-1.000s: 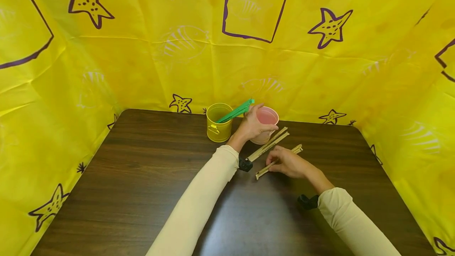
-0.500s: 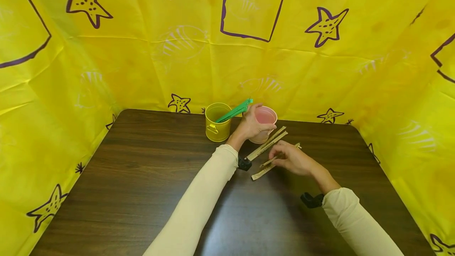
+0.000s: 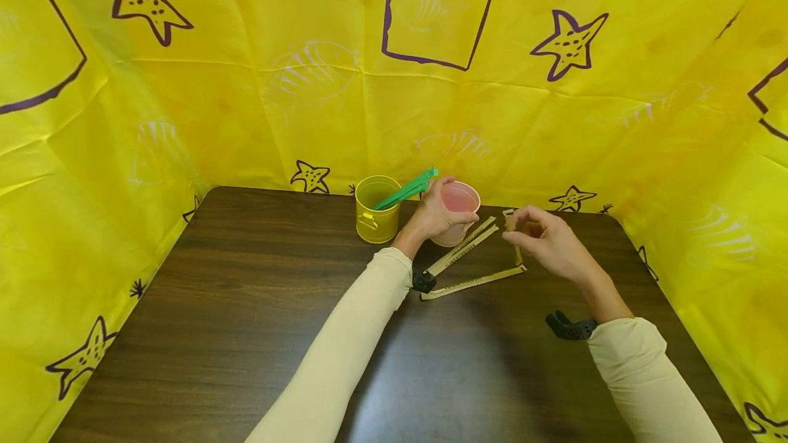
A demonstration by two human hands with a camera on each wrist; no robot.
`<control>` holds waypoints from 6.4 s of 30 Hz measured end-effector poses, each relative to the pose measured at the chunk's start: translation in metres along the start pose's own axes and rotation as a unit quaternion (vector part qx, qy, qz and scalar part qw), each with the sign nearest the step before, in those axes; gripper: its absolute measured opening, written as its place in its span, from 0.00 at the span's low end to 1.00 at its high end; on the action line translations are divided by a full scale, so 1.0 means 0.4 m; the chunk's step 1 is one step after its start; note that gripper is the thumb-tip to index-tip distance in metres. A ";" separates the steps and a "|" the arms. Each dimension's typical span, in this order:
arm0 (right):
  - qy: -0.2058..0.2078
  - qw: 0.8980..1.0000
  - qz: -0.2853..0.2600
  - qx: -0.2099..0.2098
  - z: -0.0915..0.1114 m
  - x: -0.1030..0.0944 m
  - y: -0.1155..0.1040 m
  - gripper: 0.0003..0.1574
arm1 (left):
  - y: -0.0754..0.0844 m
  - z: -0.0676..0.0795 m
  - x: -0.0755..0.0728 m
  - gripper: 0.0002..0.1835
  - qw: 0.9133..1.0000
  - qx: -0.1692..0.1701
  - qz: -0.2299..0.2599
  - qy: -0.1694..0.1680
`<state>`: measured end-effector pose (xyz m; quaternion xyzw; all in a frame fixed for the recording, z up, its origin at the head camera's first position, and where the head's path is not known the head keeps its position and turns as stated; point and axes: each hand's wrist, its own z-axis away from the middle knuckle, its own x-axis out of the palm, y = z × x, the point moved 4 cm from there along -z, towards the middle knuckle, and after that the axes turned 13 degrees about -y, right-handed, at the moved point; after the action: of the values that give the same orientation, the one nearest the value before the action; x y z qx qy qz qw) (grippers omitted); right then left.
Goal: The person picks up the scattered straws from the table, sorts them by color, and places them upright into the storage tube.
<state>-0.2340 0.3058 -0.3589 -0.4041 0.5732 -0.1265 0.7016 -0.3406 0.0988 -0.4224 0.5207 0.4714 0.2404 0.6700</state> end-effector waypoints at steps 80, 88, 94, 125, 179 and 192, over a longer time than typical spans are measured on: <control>-0.004 0.999 0.022 0.048 -0.051 0.091 0.074 0.16 | 0.007 0.008 0.005 0.53 1.000 0.001 0.007 -0.023; -0.105 0.992 0.075 0.010 -0.055 0.178 0.083 0.10 | 0.002 0.005 -0.002 0.53 1.000 -0.003 -0.004 -0.019; -0.134 0.988 0.079 -0.014 -0.058 0.226 0.095 0.12 | -0.004 0.006 -0.001 0.52 1.000 -0.003 -0.004 -0.021; -0.195 0.981 0.017 0.017 -0.044 0.209 0.110 0.06 | -0.005 0.000 -0.003 0.53 1.000 0.000 0.010 -0.018; 0.230 0.936 -0.267 -0.011 -0.176 -0.090 -0.011 0.11 | -0.006 -0.001 0.006 0.50 0.999 0.028 0.030 -0.026; 0.206 0.960 -0.182 0.045 -0.198 -0.057 0.013 0.12 | -0.003 0.002 0.004 0.53 0.999 0.020 0.023 -0.022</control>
<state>-0.3145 0.2903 -0.3478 -0.4343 0.6162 -0.3581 0.5508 -0.3394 0.0994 -0.4243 0.5497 0.4492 0.2348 0.6640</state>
